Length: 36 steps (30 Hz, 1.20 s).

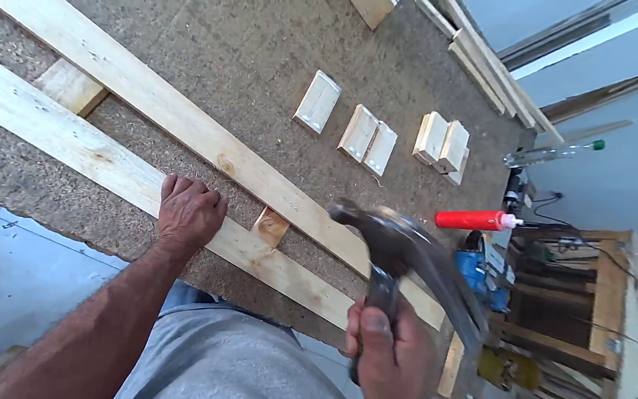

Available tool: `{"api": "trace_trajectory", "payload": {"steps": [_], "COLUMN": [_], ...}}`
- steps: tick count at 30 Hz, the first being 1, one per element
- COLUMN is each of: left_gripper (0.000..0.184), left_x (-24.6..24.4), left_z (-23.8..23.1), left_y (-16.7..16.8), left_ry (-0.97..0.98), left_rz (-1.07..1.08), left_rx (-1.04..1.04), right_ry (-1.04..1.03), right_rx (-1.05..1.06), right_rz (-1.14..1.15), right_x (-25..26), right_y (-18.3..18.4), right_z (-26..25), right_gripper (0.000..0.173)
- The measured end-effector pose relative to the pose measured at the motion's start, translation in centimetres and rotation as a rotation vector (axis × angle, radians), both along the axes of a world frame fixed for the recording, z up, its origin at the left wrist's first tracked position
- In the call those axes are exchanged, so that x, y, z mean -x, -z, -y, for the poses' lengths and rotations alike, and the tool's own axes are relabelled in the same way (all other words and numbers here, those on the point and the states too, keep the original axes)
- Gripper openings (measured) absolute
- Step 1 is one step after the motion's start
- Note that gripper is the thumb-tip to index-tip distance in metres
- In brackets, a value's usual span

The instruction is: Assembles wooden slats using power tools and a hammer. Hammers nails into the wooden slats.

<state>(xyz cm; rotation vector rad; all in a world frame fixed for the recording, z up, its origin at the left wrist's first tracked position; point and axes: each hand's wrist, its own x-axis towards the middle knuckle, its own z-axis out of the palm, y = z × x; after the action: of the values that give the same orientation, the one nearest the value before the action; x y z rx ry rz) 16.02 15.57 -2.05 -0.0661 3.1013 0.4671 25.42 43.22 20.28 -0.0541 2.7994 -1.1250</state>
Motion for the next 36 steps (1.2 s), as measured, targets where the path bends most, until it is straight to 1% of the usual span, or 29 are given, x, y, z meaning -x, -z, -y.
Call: {"api": "trace_trajectory", "payload": {"steps": [1,2,3,4,5,6,7,9,10,12,14,15,16,17,18,19,20,21,22,23,25,27,28,29,30,32,33,34,36], "left_gripper": [0.055,0.055,0.055,0.054,0.054,0.053,0.053,0.052,0.052,0.053,0.053,0.052,0.051,0.051,0.050,0.049,0.048,0.048,0.047,0.047,0.047,0.046,0.046,0.045,0.044,0.043,0.043,0.043,0.042], "left_x": [-0.1,0.0,0.1,0.1,0.0,0.2,0.5,0.1,0.3,0.4,0.3,0.3,0.4,0.4,0.3,0.2,0.3,0.6,0.4,0.2,0.4,0.2,0.2,0.1,0.2,0.2,0.2,0.3,0.0], "left_z": [0.0,0.0,0.1,0.0,-0.1,-0.1,-0.1,-0.1,-0.1,-0.1,-0.1,-0.1,-0.1,-0.1,-0.1,-0.2,-0.2,-0.1,-0.1,-0.1,-0.2,-0.3,-0.3,-0.2,-0.1,-0.1,-0.1,-0.1,-0.1], "left_y": [0.0,0.1,0.0,0.0,0.0,-0.1,-0.1,-0.2,-0.3,-0.4,-0.4,-0.3,-0.3,-0.3,-0.3,-0.3,-0.4,-0.4,-0.3,-0.3,-0.2,-0.1,-0.2,-0.2,-0.2,-0.1,-0.1,0.0,0.1], "left_ry": [0.000,0.000,0.001,0.000,0.001,0.003,-0.004,-0.003,0.001,-0.001,-0.001,-0.005,-0.009,-0.012,-0.013,-0.017,-0.020,-0.027,-0.034,-0.028,-0.028,-0.037,-0.039,-0.038,-0.036,-0.031,-0.027,-0.029,-0.038], "left_rz": [0.001,0.005,0.011,0.015,0.015,0.018,0.021,0.035,0.030,0.040,0.046,0.038,0.030,0.030,0.032,0.030,0.023,0.017,0.021,0.028,0.012,0.011,0.020,0.025,0.027,0.013,0.010,0.007,0.016], "left_rx": [0.000,0.001,0.003,0.006,0.009,0.012,0.014,0.014,0.014,0.023,0.018,0.010,0.000,-0.009,-0.021,-0.032,-0.039,-0.043,-0.048,-0.053,-0.067,-0.078,-0.085,-0.090,-0.095,-0.103,-0.104,-0.104,-0.104], "right_ry": [0.002,-0.023,-0.054,-0.068,-0.069,-0.059,-0.059,-0.062,-0.061,-0.047,-0.039,-0.043,-0.060,-0.096,-0.153,-0.205,-0.239,-0.268,-0.289,-0.287,-0.243,-0.217,-0.228,-0.248,-0.275,-0.293,-0.283,-0.291,-0.311], "right_rx": [0.068,0.009,-0.167,-0.338,-0.443,-0.481,-0.473,-0.323,-0.218,-0.046,0.030,0.008,-0.081,-0.242,-0.442,-0.609,-0.704,-0.747,-0.762,-0.743,-0.583,-0.331,-0.247,-0.238,-0.324,-0.655,-0.757,-0.808,-0.782], "right_rz": [-0.049,-0.024,0.118,0.360,0.513,0.535,0.458,0.209,0.134,0.094,0.098,0.138,0.234,0.406,0.659,0.876,0.986,1.019,0.981,0.873,0.479,0.175,0.119,0.143,0.255,0.748,0.903,0.952,0.858], "right_x": [-1.5,-3.2,-4.6,-5.1,-5.2,-4.6,-3.7,-1.8,0.0,2.9,4.2,4.4,4.5,4.6,5.0,5.5,6.1,6.8,7.3,7.5,7.6,7.2,6.9,6.5,6.2,6.8,7.4,8.5,9.5], "right_y": [3.1,6.3,8.7,9.9,10.4,9.9,8.8,5.6,3.9,0.7,-0.2,0.5,1.5,2.3,2.6,2.6,1.9,0.8,-0.7,-2.3,-3.8,-3.2,-2.2,-0.8,0.7,2.2,2.3,1.5,-1.5], "right_z": [-0.8,-2.3,-3.7,-4.3,-4.3,-3.9,-3.2,-1.0,0.4,3.1,4.9,5.3,5.5,5.5,5.7,5.9,6.1,6.3,6.6,7.1,7.7,8.4,8.6,8.3,7.7,7.3,7.4,7.6,8.3], "right_gripper": [0.059,0.059,0.062,0.063,0.065,0.067,0.070,0.068,0.068,0.062,0.057,0.056,0.054,0.052,0.052,0.055,0.056,0.056,0.056,0.055,0.054,0.051,0.053,0.056,0.057,0.056,0.056,0.055,0.054]}}
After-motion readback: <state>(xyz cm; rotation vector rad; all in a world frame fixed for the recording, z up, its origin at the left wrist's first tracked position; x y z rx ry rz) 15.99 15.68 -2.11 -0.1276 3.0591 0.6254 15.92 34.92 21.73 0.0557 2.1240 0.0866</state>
